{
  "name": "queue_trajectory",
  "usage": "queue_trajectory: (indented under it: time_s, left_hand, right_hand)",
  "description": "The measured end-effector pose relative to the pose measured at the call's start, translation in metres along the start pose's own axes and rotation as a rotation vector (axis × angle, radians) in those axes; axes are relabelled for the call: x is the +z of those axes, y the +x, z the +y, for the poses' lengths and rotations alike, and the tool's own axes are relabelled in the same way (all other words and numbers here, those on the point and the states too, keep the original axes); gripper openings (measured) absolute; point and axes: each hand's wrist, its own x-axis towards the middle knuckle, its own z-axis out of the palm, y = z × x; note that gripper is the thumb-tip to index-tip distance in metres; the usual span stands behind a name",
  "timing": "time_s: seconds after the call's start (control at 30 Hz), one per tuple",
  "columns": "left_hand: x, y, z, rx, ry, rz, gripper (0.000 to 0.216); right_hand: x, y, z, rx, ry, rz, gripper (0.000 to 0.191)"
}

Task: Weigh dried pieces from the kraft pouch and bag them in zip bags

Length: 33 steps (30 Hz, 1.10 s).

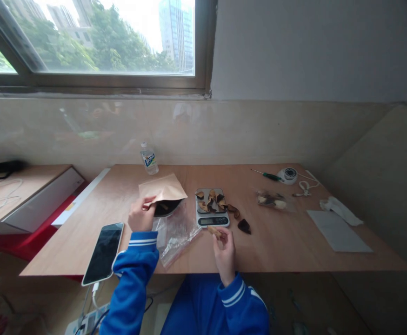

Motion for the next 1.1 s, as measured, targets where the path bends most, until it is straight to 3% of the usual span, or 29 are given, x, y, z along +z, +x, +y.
queue_trajectory:
  time_s: [0.07,0.17,0.23,0.33,0.5,0.63,0.83,0.97,1.1]
  left_hand:
    - [-0.001,0.026,-0.005,0.021,0.107,0.044,0.02]
    - [0.003,0.044,-0.012,0.067,0.218,-0.195,0.02]
    - [0.009,0.038,-0.011,0.069,0.264,-0.277,0.033]
    - [0.025,0.011,0.002,0.101,0.219,-0.24,0.044]
    - [0.066,-0.039,0.043,0.278,-0.134,-0.4,0.028]
    - [0.093,-0.06,0.062,0.322,-0.204,-0.458,0.025]
    - [0.12,-0.041,0.061,0.306,-0.235,-0.362,0.037]
    - [0.137,-0.031,0.059,0.301,-0.229,-0.442,0.041]
    - [0.142,-0.04,0.052,0.312,-0.236,-0.434,0.039]
  right_hand:
    - [-0.02,0.0,0.015,-0.025,-0.099,0.034,0.019]
    - [-0.048,0.005,0.035,-0.078,-0.215,0.098,0.019]
    - [-0.063,0.01,0.046,-0.129,-0.257,0.141,0.019]
    - [-0.077,0.018,0.056,-0.16,-0.281,0.174,0.02]
    - [-0.076,0.021,0.05,-0.225,-0.34,0.148,0.016]
    - [-0.072,0.02,0.041,-0.303,-0.425,0.156,0.014]
    - [-0.072,0.019,0.04,-0.326,-0.464,0.158,0.015]
    - [-0.072,0.019,0.039,-0.346,-0.479,0.17,0.016]
    - [-0.071,0.019,0.038,-0.356,-0.48,0.182,0.017]
